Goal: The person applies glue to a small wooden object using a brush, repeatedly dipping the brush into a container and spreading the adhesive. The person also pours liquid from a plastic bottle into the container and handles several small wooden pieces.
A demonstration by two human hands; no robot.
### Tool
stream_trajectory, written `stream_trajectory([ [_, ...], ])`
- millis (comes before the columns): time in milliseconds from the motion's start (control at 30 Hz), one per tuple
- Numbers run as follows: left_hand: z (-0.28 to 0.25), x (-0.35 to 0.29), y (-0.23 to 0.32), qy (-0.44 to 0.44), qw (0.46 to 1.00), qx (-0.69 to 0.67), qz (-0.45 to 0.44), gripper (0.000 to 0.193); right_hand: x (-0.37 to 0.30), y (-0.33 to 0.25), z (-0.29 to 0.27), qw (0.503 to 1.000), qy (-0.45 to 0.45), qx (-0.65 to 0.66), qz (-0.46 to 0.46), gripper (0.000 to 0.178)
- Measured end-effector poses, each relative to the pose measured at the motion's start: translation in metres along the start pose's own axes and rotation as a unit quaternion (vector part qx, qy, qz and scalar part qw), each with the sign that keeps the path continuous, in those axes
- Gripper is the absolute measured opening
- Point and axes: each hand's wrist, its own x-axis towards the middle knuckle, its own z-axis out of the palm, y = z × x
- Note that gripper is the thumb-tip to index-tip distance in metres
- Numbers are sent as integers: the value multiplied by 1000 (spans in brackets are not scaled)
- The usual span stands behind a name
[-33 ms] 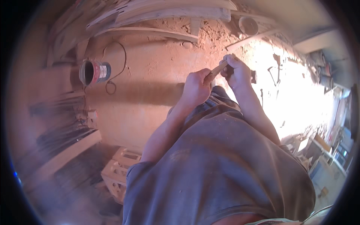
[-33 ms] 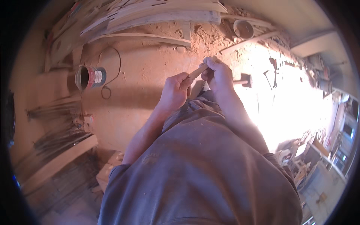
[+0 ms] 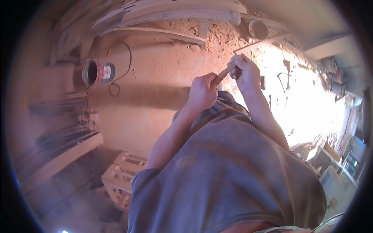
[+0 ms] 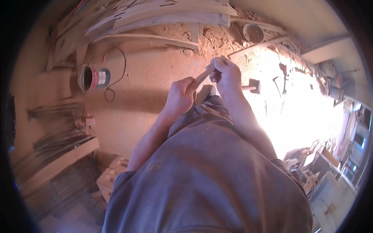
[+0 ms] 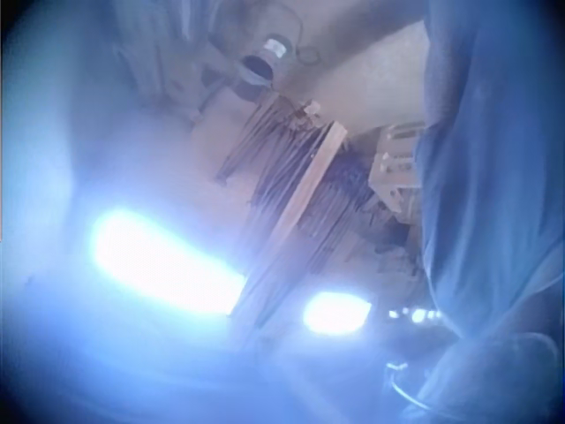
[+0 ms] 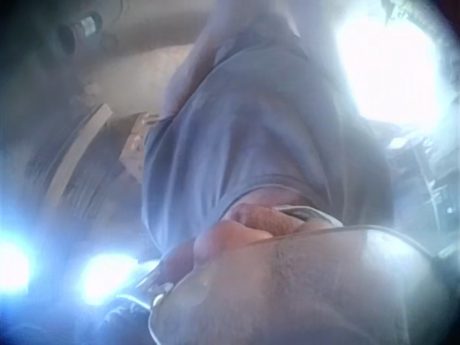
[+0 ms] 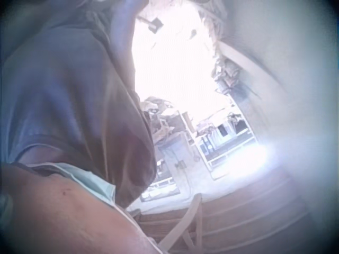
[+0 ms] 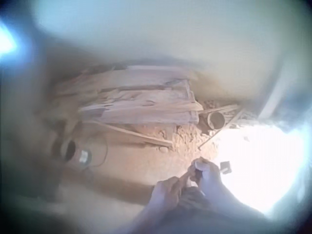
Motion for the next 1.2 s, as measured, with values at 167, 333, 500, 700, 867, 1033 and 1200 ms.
stream_trajectory([
  [167, -13, -17, 32, 21, 998, 64, 11, 24, 21, -22, 14, 988, -118, -103, 3, 19],
  [333, 15, -36, -2, 126, 975, 180, 20, 12, 1, -14, 34, 910, -204, -310, -185, 10],
  [500, 7, -59, -30, 172, 949, 258, 51, 9, -35, -15, 62, 662, -409, -405, -480, 8],
  [700, -67, -55, -15, 158, 933, 294, 134, 5, -35, 0, 91, 649, -447, -352, -505, 4],
  [867, -106, -70, 8, 242, 935, 245, 84, 8, 5, 16, 143, 929, -275, -210, -132, 14],
  [1033, -145, -99, 13, 228, 934, 264, 74, 5, 0, 48, 170, 931, -292, -211, -53, 15],
  [1200, -177, -95, -60, 160, 922, 351, 48, 6, -42, 66, 220, 655, -373, -434, -493, 5],
])
